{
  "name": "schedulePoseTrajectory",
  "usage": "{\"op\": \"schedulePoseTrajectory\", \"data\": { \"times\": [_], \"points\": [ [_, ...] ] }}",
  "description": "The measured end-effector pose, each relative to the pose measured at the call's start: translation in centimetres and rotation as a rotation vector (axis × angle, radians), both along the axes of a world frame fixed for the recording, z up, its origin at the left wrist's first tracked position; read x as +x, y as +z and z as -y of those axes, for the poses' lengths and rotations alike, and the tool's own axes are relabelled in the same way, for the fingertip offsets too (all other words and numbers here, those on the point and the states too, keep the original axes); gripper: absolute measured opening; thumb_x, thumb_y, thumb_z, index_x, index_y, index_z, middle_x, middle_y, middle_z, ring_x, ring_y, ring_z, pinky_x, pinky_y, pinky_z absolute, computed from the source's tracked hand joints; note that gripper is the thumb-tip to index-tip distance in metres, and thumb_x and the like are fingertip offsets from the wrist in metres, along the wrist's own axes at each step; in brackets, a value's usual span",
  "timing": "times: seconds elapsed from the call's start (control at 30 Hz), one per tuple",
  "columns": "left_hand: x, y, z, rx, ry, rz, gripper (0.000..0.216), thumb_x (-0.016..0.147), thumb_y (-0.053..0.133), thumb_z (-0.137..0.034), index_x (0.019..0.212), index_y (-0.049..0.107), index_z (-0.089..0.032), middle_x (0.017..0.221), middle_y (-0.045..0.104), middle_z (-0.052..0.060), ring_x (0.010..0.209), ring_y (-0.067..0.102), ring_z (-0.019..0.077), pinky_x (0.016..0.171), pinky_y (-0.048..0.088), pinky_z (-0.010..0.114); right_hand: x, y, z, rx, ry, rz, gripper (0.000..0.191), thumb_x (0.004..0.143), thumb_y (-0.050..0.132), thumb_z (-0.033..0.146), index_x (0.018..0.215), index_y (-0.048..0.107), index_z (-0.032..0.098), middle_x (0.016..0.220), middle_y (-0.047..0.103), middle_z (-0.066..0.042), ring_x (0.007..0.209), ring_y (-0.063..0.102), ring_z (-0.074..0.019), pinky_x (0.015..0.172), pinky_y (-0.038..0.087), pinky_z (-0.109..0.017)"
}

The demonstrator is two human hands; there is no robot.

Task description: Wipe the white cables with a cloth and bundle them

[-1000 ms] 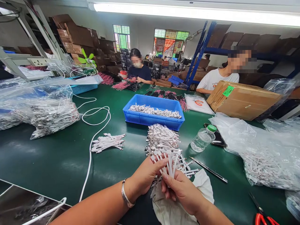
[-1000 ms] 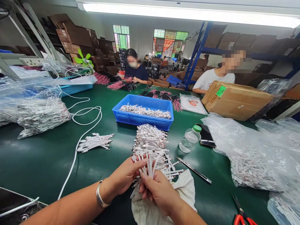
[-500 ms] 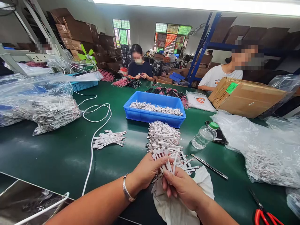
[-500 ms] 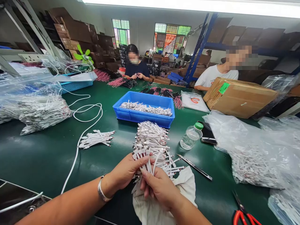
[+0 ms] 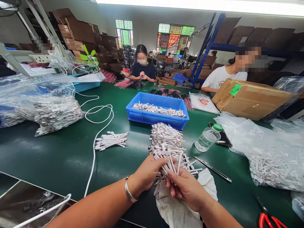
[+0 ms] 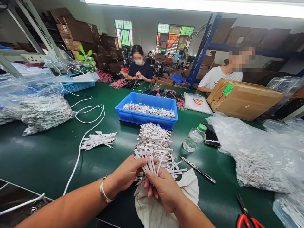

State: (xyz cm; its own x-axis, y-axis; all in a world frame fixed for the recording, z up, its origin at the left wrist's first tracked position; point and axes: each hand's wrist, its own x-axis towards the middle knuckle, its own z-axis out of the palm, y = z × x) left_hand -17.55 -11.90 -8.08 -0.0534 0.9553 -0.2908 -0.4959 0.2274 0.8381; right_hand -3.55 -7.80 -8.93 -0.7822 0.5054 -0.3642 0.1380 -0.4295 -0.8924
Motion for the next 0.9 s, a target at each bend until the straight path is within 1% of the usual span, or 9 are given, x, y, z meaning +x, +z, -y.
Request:
{"op": "schedulePoseTrajectory", "data": {
  "times": [0.13, 0.23, 0.37, 0.43, 0.5, 0.6, 0.7, 0.8, 0.9],
  "points": [
    [-0.1, 0.0, 0.1, 0.055, -0.023, 0.015, 0.03, 0.073, 0.07, -0.035, 0.09, 0.07, -0.009, 0.081, 0.07, 0.009, 0.073, 0.062, 0.0179, 0.071, 0.045, 0.029, 0.0, -0.5, 0.1, 0.013, 0.051, 0.021, 0.052, 0.07, 0.064, 0.063, 0.064, 0.055, 0.013, 0.056, 0.055, 0.001, 0.038, 0.043, -0.0028, 0.035, 0.017, -0.018],
    [-0.1, -0.1, 0.2, 0.047, -0.043, 0.02, 0.032, 0.071, 0.072, -0.037, 0.089, 0.067, -0.01, 0.079, 0.067, 0.008, 0.068, 0.06, 0.0165, 0.062, 0.043, 0.027, 0.0, -0.9, 0.3, 0.017, 0.085, 0.028, 0.054, 0.071, 0.061, 0.065, 0.063, 0.056, 0.011, 0.056, 0.055, 0.0, 0.039, 0.045, -0.0041, 0.036, 0.018, -0.019],
    [-0.1, 0.1, 0.1, 0.034, -0.052, 0.062, 0.036, 0.074, 0.069, -0.044, 0.085, 0.065, -0.01, 0.071, 0.064, 0.005, 0.058, 0.054, 0.0119, 0.052, 0.035, 0.023, 0.1, -1.1, 0.3, 0.016, 0.032, 0.044, 0.054, 0.073, 0.059, 0.066, 0.069, 0.058, 0.012, 0.061, 0.056, 0.0, 0.04, 0.043, -0.0046, 0.037, 0.018, -0.019],
    [-0.2, 0.4, 0.0, 0.066, -0.026, 0.118, 0.038, 0.077, 0.065, -0.047, 0.085, 0.065, -0.01, 0.072, 0.064, 0.005, 0.058, 0.053, 0.011, 0.052, 0.035, 0.022, 0.2, -1.1, 0.0, 0.106, 0.007, 0.065, 0.05, 0.078, 0.055, 0.064, 0.078, 0.061, 0.014, 0.061, 0.055, 0.001, 0.043, 0.043, -0.0065, 0.039, 0.024, -0.02],
    [-0.3, 0.7, 0.0, 0.077, 0.02, 0.202, 0.045, 0.079, 0.061, -0.052, 0.092, 0.066, -0.01, 0.08, 0.067, 0.009, 0.069, 0.059, 0.0147, 0.061, 0.041, 0.024, 0.4, -1.0, -0.5, 0.388, -0.015, 0.066, 0.042, 0.087, 0.048, 0.055, 0.089, 0.064, 0.017, 0.065, 0.056, 0.0, 0.053, 0.048, -0.0104, 0.047, 0.035, -0.023],
    [-0.6, 0.7, -0.1, 0.045, 0.031, 0.387, 0.064, 0.08, 0.048, -0.065, 0.107, 0.064, -0.008, 0.1, 0.068, 0.015, 0.095, 0.061, 0.0238, 0.085, 0.044, 0.033, 1.0, -0.9, -1.6, 1.023, -0.015, -0.012, 0.028, 0.093, 0.042, 0.035, 0.106, 0.063, 0.022, 0.085, 0.063, -0.005, 0.077, 0.056, -0.0177, 0.07, 0.043, -0.029],
    [-0.8, 0.4, -0.2, -0.022, -0.084, 0.444, 0.069, 0.081, 0.043, -0.068, 0.111, 0.061, -0.009, 0.097, 0.068, 0.014, 0.09, 0.064, 0.0235, 0.084, 0.046, 0.034, 1.6, -0.9, -2.4, 1.507, -0.054, -0.029, 0.033, 0.093, 0.038, 0.018, 0.121, 0.056, 0.022, 0.096, 0.064, -0.008, 0.086, 0.056, -0.0199, 0.072, 0.044, -0.032],
    [-1.0, 0.3, -0.2, -0.087, -0.323, 0.323, 0.066, 0.081, 0.043, -0.067, 0.102, 0.065, -0.008, 0.081, 0.069, 0.012, 0.069, 0.064, 0.0199, 0.063, 0.048, 0.029, 2.1, -0.7, -2.5, 1.793, -0.105, 0.082, 0.036, 0.092, 0.037, 0.013, 0.124, 0.054, 0.018, 0.091, 0.064, -0.009, 0.078, 0.054, -0.0197, 0.066, 0.045, -0.032],
    [-1.4, 0.9, 0.2, -0.084, -0.498, 0.195, 0.062, 0.082, 0.044, -0.065, 0.096, 0.068, -0.009, 0.082, 0.069, 0.013, 0.068, 0.064, 0.0203, 0.055, 0.048, 0.027, 2.3, -0.4, -2.6, 1.919, -0.09, 0.146, 0.034, 0.092, 0.042, 0.014, 0.123, 0.055, 0.014, 0.091, 0.064, -0.011, 0.077, 0.054, -0.0206, 0.067, 0.047, -0.034]
  ]
}}
